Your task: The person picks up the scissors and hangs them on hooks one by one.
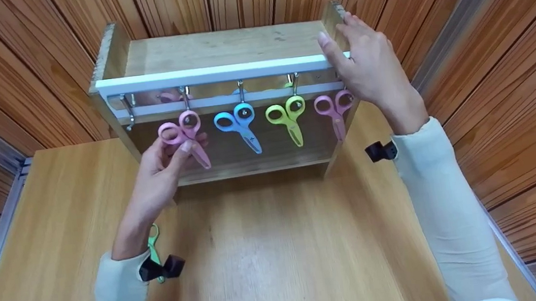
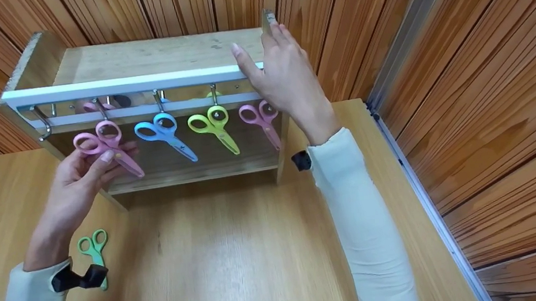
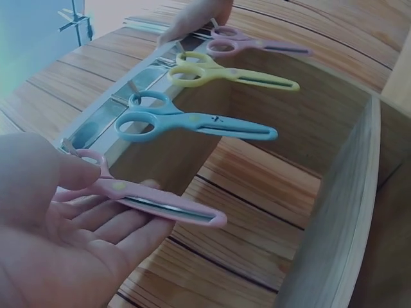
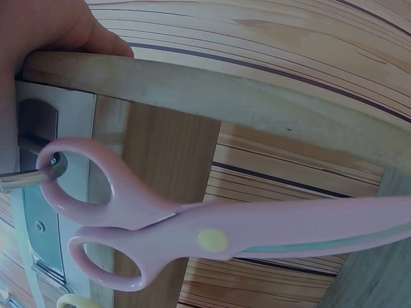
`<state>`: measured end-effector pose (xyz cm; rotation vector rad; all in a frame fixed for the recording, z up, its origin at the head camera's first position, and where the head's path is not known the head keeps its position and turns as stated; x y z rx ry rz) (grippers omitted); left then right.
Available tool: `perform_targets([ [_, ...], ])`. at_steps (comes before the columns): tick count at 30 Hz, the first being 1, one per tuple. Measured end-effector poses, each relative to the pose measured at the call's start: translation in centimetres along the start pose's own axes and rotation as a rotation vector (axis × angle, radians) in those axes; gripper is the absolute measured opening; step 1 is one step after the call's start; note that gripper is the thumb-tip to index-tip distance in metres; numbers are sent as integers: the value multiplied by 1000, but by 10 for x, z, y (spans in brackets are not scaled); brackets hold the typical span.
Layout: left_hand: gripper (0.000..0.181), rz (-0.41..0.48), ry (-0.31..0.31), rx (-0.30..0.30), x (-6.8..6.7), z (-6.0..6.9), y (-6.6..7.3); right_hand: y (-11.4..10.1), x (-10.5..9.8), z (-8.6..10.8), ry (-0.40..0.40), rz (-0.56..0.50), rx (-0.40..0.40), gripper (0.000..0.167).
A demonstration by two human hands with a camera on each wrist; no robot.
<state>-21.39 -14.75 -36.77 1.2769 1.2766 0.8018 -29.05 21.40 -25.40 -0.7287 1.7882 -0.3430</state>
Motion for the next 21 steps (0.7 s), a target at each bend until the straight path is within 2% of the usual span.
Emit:
perform_targets([
  [10,47,-8,-12,-7,1,10,-9,1,0,0,-8,13,14,86],
  [21,42,-179,20,-109,1,30,-29,0,-1,0,-7,3,19,85],
])
Point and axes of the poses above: each hand's wrist, its own z-axis away from the middle knuckle, its own x-axis out of the palm, y = z × x, the point moved 3 cm from there along -z, towards the middle knuckle, and after that the axes turned 7 degrees about -z, right-handed, at the moved point
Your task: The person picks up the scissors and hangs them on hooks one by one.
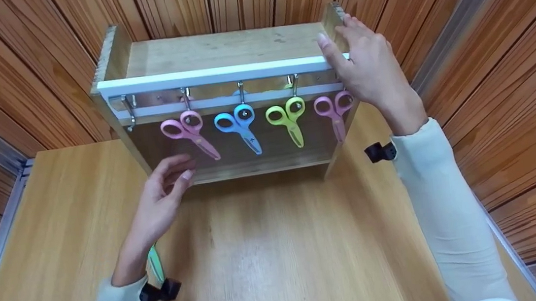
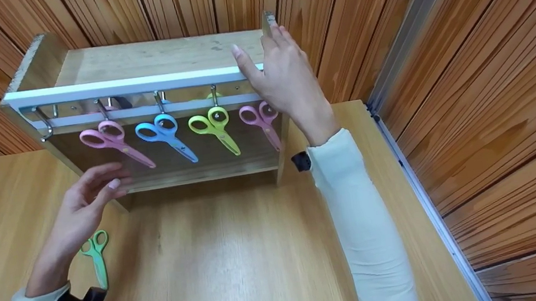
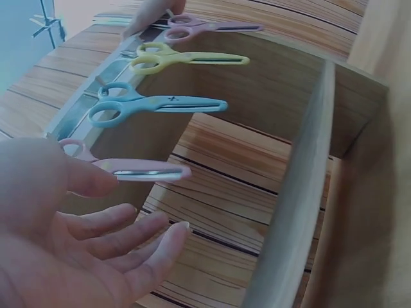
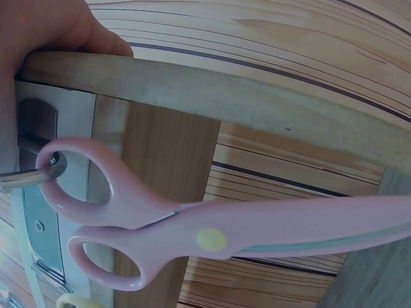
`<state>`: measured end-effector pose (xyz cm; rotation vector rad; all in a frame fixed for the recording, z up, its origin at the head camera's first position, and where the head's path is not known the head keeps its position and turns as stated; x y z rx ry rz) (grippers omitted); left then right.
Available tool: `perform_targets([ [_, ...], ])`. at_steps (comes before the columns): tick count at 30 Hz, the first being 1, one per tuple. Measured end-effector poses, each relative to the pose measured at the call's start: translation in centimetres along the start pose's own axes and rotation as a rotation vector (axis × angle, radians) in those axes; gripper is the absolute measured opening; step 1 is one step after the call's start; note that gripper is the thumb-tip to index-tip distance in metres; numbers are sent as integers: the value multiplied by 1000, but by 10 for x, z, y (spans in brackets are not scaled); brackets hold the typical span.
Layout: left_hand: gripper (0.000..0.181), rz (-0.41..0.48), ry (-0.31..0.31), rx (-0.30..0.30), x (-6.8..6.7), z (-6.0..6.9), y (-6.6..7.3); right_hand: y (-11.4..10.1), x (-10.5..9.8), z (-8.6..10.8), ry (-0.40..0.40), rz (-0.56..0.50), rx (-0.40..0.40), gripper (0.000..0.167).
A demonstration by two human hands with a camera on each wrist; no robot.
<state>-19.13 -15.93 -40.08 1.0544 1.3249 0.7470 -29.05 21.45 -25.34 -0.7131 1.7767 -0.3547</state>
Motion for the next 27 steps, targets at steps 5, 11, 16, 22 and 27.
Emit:
perform_targets([
  [5,36,-80,44,-16,1,9,-6,0,1,0,10,-9,-9,85],
  [11,35,-180,86,-26,1,20,-19,0,1,0,10,-10,-9,84],
  [16,44,-233,74,-91,-1,31,-33,1,1,0,10,-15,-9,83],
  [22,47,-324,145,-109,-5,42,-53,2,0,1,10,-20,-2,82],
  [27,46,-353,217,-144,-7,53,-70,1,1,1,12,-19,-3,82],
])
Point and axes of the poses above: each hand's wrist, its own z-axis away from the middle knuckle, its own x-axis out of the palm, y = z × x, the point moved 3 cm from there along -z, towards the middle knuckle, and after that the axes turned 7 degrees about -z, right-handed, at the moved point
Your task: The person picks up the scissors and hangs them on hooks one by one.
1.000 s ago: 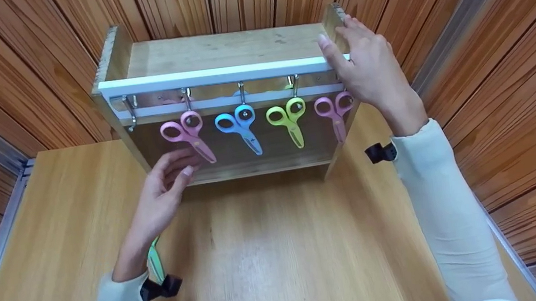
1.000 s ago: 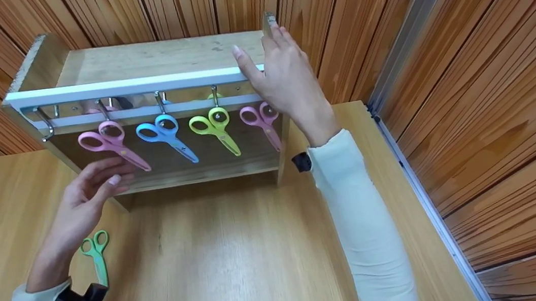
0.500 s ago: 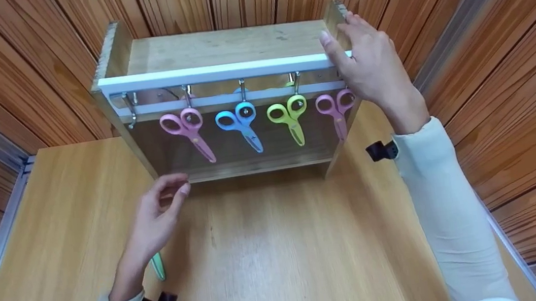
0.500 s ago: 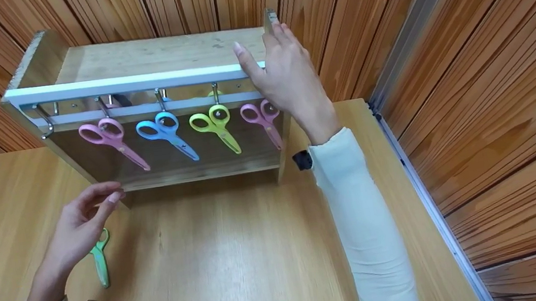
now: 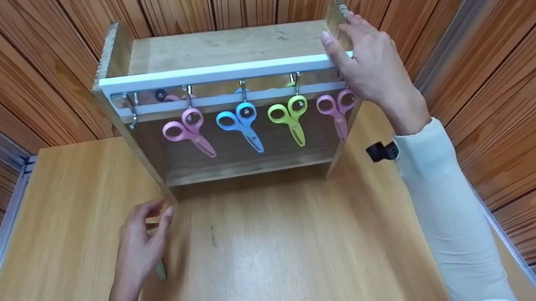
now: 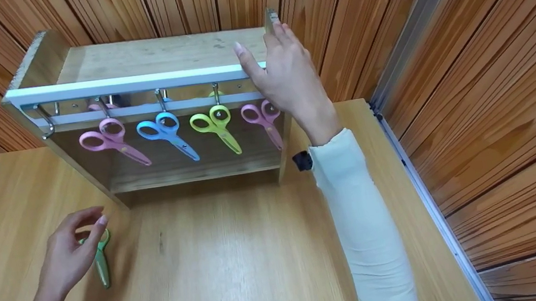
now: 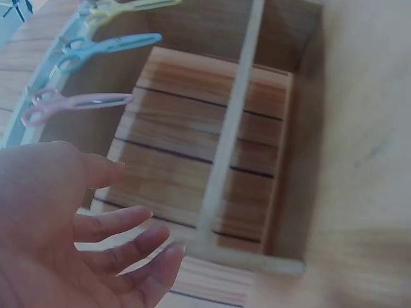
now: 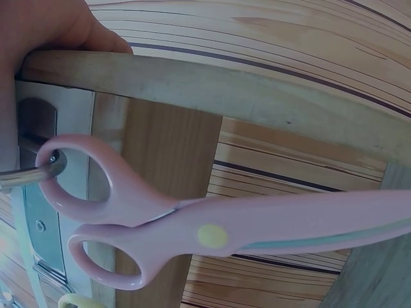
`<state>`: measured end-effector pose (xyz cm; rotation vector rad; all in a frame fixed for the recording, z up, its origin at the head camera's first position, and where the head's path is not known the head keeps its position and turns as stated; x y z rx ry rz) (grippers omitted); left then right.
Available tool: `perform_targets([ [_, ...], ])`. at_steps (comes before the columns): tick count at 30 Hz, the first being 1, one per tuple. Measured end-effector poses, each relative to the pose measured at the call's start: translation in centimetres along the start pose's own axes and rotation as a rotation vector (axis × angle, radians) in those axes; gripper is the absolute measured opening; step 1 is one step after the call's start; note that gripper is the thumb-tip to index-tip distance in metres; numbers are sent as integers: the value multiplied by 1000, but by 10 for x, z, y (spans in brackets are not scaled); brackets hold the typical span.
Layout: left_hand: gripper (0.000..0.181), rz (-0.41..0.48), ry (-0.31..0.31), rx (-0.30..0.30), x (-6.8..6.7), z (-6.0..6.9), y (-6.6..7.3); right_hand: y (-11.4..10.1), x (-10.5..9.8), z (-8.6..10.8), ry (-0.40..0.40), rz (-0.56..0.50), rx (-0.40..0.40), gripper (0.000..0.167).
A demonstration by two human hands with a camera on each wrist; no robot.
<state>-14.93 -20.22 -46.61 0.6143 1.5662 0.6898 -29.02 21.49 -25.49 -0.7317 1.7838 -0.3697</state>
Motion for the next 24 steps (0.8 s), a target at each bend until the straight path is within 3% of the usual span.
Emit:
perform_targets([
  [5,52,-78,28,-60,3,8,-21,-1,1,-1,17,-13,-26,82],
  [11,68,-300,108,-94,9,18,-44,-2,1,-1,26,-20,-44,83],
  [15,79,-399,146,-123,12,24,-56,-1,0,-1,21,-19,-36,83],
  [18,84,-421,133,-157,17,26,-64,0,0,-1,20,-18,-28,83],
  [24,89,-419,29,-285,27,28,-75,1,1,-1,16,-20,-22,82],
])
Point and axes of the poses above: each hand's wrist, its own z-axis away from the middle knuckle, its own x-axis out of the palm, y = z × x, the point moved 3 cm from there along -z, towards the middle knuckle, and after that the axes turned 7 degrees about -z, right-handed, at the moved point
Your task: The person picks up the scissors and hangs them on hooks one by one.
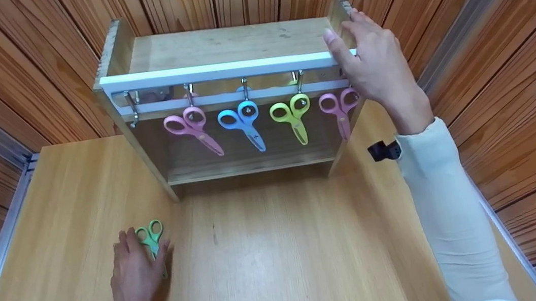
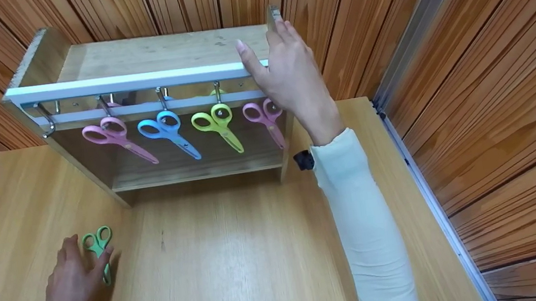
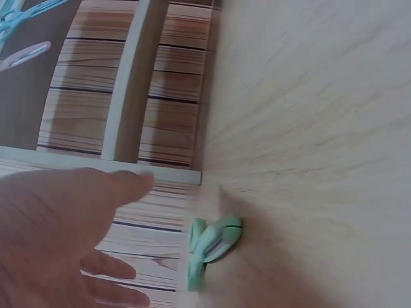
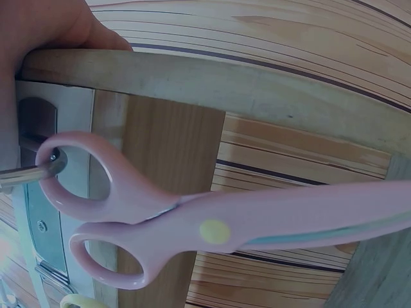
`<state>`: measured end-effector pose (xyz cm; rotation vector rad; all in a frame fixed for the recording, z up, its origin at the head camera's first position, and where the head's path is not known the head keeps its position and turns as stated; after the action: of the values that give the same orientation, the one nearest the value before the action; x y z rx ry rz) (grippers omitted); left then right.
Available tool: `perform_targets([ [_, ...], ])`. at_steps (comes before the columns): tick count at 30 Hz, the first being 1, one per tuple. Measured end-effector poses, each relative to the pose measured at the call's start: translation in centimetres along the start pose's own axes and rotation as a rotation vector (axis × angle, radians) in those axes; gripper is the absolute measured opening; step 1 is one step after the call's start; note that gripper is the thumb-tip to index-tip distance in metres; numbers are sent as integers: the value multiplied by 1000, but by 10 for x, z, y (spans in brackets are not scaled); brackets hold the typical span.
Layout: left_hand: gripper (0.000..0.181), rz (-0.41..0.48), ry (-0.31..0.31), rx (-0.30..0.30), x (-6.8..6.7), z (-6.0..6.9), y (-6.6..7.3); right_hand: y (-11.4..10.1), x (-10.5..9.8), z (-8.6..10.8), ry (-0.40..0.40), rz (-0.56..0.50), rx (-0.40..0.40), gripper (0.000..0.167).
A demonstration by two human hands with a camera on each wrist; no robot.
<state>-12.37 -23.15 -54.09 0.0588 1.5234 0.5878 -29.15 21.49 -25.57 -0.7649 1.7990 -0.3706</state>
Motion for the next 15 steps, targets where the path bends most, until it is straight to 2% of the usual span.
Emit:
perform_targets([
  [4,90,-27,-57,-10,6,-3,-1,0,0,0,-2,5,-4,83],
  [8,88,-54,-69,21,8,-6,0,0,0,1,-2,10,3,83],
  [15,73,-121,4,107,10,-6,5,-2,0,0,8,-4,-7,82],
])
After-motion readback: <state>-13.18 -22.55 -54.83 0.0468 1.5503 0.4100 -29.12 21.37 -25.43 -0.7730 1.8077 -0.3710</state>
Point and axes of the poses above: each hand's wrist, its own z-axis away from the middle knuckle, its own x-axis out of the palm, y = z × x, the point moved 3 cm from there along -z, towards the middle knuckle, and after that the axes turned 7 degrees about -z, right-handed, at the moved point
